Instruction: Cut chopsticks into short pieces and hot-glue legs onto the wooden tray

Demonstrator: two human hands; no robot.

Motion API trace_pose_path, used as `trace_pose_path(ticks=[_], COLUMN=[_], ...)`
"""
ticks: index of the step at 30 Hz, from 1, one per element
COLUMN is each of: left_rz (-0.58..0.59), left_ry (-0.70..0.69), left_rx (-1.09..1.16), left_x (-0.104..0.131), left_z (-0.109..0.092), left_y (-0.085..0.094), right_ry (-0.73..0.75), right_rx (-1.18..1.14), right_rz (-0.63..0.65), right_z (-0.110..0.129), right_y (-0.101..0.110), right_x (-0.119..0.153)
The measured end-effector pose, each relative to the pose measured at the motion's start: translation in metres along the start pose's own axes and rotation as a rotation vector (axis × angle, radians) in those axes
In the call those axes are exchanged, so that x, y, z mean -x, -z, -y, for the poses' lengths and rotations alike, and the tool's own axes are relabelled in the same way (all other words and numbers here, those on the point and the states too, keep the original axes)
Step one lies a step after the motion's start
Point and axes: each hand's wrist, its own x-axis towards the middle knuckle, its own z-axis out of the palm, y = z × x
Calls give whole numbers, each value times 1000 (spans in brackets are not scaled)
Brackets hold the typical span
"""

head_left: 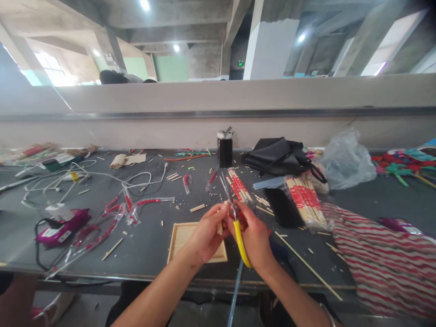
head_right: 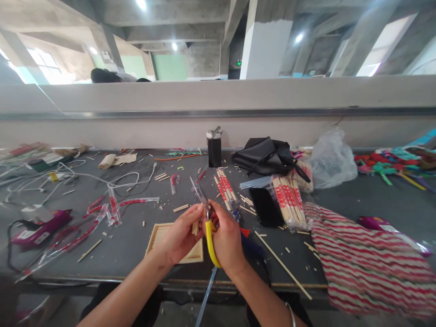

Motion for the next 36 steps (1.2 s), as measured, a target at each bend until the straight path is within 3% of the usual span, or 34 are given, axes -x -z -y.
trace_pose_path(ticks=[6,10,17,26,36], left_rz=[-165,-193,-100,48,5], left_ry=[17,-12,-139,-198,-126], left_rx=[143,157,147,166,214], left_x=[-9,-12,-3,-1,-2], left_z=[-8,-10,-2,2,4], left_y=[5,8,-7,-7,-8], right_ry=[-137,-172,-140,-131,-242], right_rx=[-135,-233,-171,-277,-335], right_rz=[-14,20,109,190,188], right_z=[5,5,8,7,11], right_y=[8,10,7,9,10], right_x=[-4,-4,-1,-1,-4])
